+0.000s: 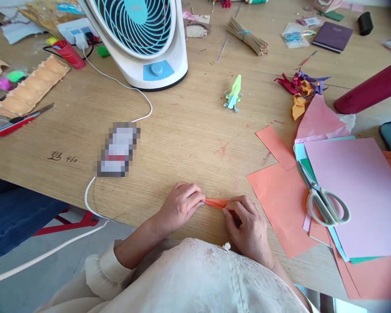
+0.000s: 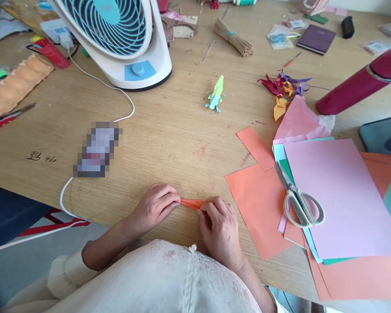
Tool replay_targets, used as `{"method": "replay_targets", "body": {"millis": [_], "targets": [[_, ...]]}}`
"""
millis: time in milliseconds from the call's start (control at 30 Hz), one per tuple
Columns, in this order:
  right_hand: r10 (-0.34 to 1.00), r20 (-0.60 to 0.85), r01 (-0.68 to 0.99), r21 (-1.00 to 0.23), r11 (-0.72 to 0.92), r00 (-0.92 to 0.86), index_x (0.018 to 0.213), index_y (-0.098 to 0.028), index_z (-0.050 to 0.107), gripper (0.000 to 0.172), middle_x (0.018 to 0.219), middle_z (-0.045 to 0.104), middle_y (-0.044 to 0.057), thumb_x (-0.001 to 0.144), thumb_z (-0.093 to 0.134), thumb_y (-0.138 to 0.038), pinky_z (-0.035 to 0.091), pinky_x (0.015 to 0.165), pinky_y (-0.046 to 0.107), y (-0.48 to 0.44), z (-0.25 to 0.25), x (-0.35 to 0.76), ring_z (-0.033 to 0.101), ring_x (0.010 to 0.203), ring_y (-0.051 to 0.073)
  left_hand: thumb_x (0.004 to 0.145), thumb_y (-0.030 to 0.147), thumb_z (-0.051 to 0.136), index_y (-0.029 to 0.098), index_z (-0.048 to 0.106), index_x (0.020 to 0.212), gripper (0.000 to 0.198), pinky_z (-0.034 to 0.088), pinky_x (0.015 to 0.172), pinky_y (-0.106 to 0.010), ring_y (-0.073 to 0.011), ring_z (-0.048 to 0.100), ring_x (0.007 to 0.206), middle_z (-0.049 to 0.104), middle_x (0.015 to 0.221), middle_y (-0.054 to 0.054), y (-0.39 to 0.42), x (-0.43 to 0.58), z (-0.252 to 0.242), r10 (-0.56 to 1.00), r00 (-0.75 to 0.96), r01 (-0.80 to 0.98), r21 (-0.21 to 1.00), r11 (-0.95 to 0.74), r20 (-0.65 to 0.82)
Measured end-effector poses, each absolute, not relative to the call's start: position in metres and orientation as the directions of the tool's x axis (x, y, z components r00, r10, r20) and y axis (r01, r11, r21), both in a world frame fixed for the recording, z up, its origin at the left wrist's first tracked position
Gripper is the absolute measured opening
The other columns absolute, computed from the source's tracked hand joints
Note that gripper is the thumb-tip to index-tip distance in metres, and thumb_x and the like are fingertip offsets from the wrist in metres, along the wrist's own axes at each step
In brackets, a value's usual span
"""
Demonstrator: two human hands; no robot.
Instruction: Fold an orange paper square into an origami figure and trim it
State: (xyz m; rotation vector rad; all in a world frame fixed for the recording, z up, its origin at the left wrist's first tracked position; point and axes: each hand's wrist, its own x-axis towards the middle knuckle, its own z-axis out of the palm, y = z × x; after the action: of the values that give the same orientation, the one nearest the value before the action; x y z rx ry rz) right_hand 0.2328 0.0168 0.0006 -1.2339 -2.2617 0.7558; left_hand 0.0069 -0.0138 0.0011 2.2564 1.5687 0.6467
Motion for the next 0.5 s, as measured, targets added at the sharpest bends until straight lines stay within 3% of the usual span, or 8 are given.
{"method": "replay_targets", "body": {"millis": [267, 500], "targets": [[0.860, 0.110, 0.613, -0.657, 0.439, -0.499, 0.085, -0.022, 0.059, 0.012, 0.091, 0.063, 0.004, 0.093, 0.054, -0.015, 0.043, 0.070, 0.033, 0.0180, 0.0031, 0.2314, 0.058, 0.079, 0.018, 0.100, 0.020, 0.048, 0.018, 0.062, 0.091, 0.016, 0.040, 0.080, -0.032, -0.0157, 0.057, 0.084, 0.059, 0.091, -0.002, -0.0115, 0.0109, 0.0071, 0.962, 0.265, 0.809, 0.526, -0.261, 0.068], [0.876, 0.095, 0.617, -0.674, 0.405, -0.472, 0.083, -0.022, 0.059, 0.012, 0.090, 0.062, 0.003, 0.092, 0.054, -0.016, 0.042, 0.068, 0.032, 0.0181, 0.0028, 0.2296, 0.056, 0.076, 0.017, 0.098, 0.023, 0.053, 0.018, 0.060, 0.090, 0.012, 0.040, 0.082, -0.033, -0.0168, 0.058, 0.087, 0.059, 0.091, -0.002, -0.0144, 0.0136, 0.0024, 0.975, 0.206, 0.785, 0.583, -0.212, 0.077]]}}
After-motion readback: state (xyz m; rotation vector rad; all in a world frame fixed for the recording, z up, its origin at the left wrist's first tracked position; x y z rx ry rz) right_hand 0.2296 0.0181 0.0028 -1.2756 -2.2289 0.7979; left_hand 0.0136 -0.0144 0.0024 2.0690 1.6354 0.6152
